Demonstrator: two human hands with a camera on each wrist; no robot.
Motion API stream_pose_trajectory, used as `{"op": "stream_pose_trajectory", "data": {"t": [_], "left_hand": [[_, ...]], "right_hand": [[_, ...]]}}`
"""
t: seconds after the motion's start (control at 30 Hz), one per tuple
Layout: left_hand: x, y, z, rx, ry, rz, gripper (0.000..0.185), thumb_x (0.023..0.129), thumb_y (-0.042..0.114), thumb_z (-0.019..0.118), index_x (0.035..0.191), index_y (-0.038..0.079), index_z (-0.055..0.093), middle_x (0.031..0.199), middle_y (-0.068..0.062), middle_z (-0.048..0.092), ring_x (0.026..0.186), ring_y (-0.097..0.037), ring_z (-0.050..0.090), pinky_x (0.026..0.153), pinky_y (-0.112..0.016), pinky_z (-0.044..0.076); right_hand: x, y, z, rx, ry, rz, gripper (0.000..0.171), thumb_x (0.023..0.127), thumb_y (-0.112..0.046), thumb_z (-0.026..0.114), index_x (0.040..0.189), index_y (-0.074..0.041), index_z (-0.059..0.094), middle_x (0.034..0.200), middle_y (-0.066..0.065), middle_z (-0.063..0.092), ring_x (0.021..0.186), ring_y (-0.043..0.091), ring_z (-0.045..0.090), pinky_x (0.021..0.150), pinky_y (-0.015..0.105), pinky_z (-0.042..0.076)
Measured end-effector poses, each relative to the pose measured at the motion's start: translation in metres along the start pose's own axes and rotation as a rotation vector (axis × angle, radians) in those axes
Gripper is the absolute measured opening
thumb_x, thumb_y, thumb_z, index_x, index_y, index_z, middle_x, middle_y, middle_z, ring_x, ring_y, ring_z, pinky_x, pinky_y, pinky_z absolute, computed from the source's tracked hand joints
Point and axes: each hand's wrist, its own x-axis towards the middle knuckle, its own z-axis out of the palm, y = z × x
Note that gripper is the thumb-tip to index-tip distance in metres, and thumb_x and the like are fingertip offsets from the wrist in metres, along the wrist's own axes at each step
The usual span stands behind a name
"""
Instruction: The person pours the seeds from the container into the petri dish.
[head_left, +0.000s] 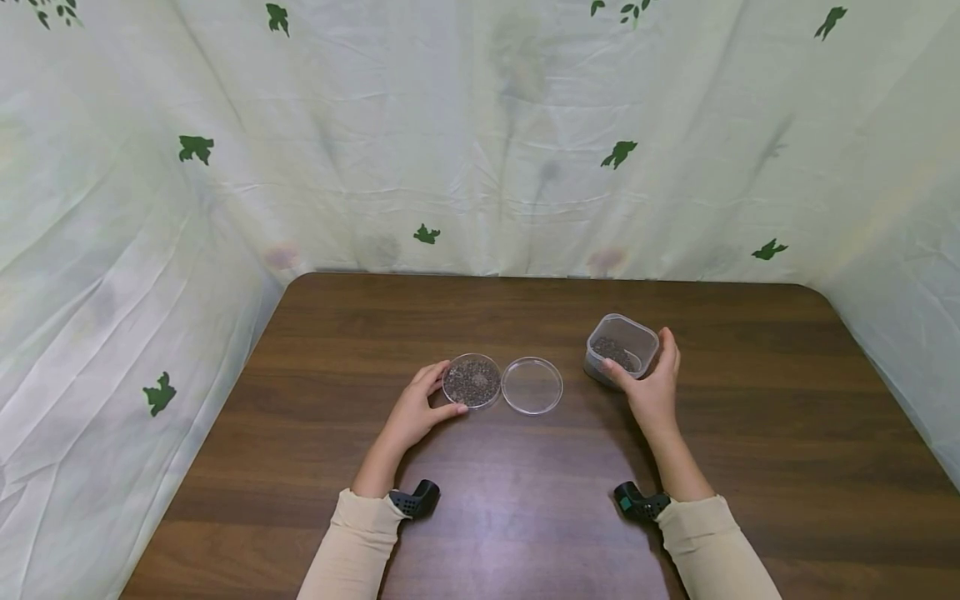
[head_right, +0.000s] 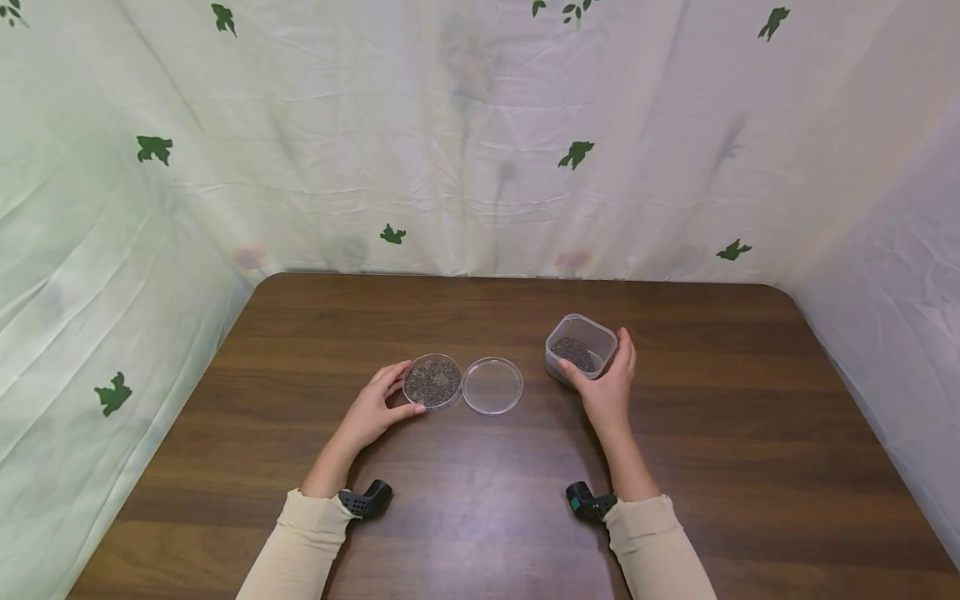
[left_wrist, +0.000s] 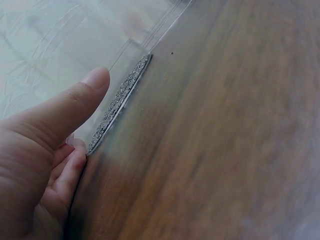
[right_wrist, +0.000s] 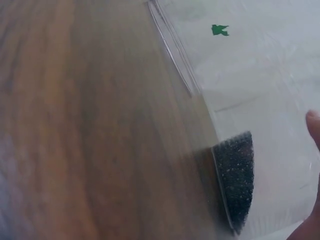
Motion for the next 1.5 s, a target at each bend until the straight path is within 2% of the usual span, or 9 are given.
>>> {"op": "stream_pose_trajectory", "data": {"t": [0.27,0.33,0.5,0.6,0.8,0.9,1.13,1.37,1.5], "left_hand": [[0.0,0.0,0.0,0.0,-0.002,0.006,0.08,0.059,0.042,0.067,0.124,0.01,0.036,0.119,-0.007,0.038,0.102,-0.021,0.045,0.087,-0.025,0.037],[0.0,0.0,0.0,0.002,-0.002,0.007,0.08,0.059,0.043,0.067,0.125,0.01,0.035,0.119,-0.007,0.038,0.102,-0.021,0.045,0.087,-0.025,0.037],[0.0,0.0,0.0,0.006,0.0,0.005,0.08,0.059,0.044,0.066,0.125,0.01,0.035,0.119,-0.007,0.038,0.102,-0.021,0.045,0.086,-0.026,0.038],[0.0,0.0,0.0,0.003,-0.001,0.006,0.08,0.059,0.044,0.066,0.125,0.01,0.035,0.119,-0.007,0.038,0.102,-0.021,0.045,0.086,-0.026,0.038],[0.0,0.001,0.0,0.0,-0.001,-0.008,0.08,0.059,0.043,0.067,0.125,0.01,0.036,0.119,-0.006,0.038,0.102,-0.02,0.045,0.087,-0.025,0.037],[0.0,0.001,0.0,0.0,-0.002,-0.01,0.08,0.059,0.043,0.067,0.125,0.01,0.036,0.118,-0.006,0.038,0.102,-0.02,0.045,0.087,-0.025,0.037],[0.0,0.001,0.0,0.002,-0.005,-0.007,0.08,0.059,0.043,0.067,0.125,0.01,0.035,0.119,-0.007,0.037,0.103,-0.02,0.045,0.087,-0.025,0.037],[-0.001,0.001,0.0,-0.006,-0.006,-0.011,0.08,0.059,0.043,0.067,0.125,0.01,0.035,0.119,-0.006,0.037,0.103,-0.02,0.045,0.087,-0.024,0.037],[0.0,0.001,0.0,-0.011,-0.008,-0.006,0.08,0.059,0.041,0.068,0.125,0.009,0.035,0.119,-0.007,0.037,0.103,-0.021,0.045,0.087,-0.024,0.037]], "right_hand": [[0.0,-0.005,0.001,0.082,0.042,-0.158,0.087,0.061,-0.022,0.073,0.13,-0.019,0.021,0.129,-0.001,0.022,0.118,0.012,0.018,0.096,0.027,0.018],[0.003,0.004,0.003,0.083,0.057,-0.206,0.086,0.061,-0.022,0.073,0.13,-0.022,0.022,0.129,-0.003,0.023,0.118,0.011,0.019,0.096,0.024,0.018],[0.005,0.009,0.007,0.145,0.057,-0.287,0.085,0.059,-0.014,0.074,0.128,-0.018,0.026,0.127,0.001,0.026,0.116,0.019,0.024,0.097,0.034,0.02],[-0.001,-0.004,0.009,0.198,0.031,-0.298,0.085,0.056,-0.01,0.075,0.127,-0.013,0.029,0.126,0.006,0.028,0.115,0.024,0.025,0.096,0.041,0.02],[-0.013,-0.03,0.011,0.171,-0.035,-0.359,0.086,0.053,-0.006,0.076,0.126,-0.009,0.03,0.125,0.009,0.031,0.116,0.022,0.027,0.096,0.033,0.023],[-0.017,-0.035,0.014,0.163,-0.08,-0.386,0.088,0.053,-0.006,0.077,0.127,-0.007,0.03,0.125,0.012,0.032,0.116,0.022,0.027,0.097,0.031,0.022],[-0.017,-0.014,0.028,0.153,-0.199,-0.386,0.092,0.052,-0.02,0.078,0.128,-0.01,0.026,0.128,0.009,0.029,0.118,0.021,0.023,0.097,0.04,0.02],[-0.015,0.015,0.042,0.132,-0.35,-0.38,0.101,0.05,-0.02,0.079,0.131,-0.008,0.019,0.132,0.007,0.023,0.121,0.02,0.017,0.1,0.037,0.015],[-0.02,0.005,0.042,0.076,-0.433,-0.327,0.1,0.052,-0.028,0.077,0.131,-0.014,0.018,0.132,0.002,0.023,0.12,0.018,0.02,0.092,0.049,0.024]]}}
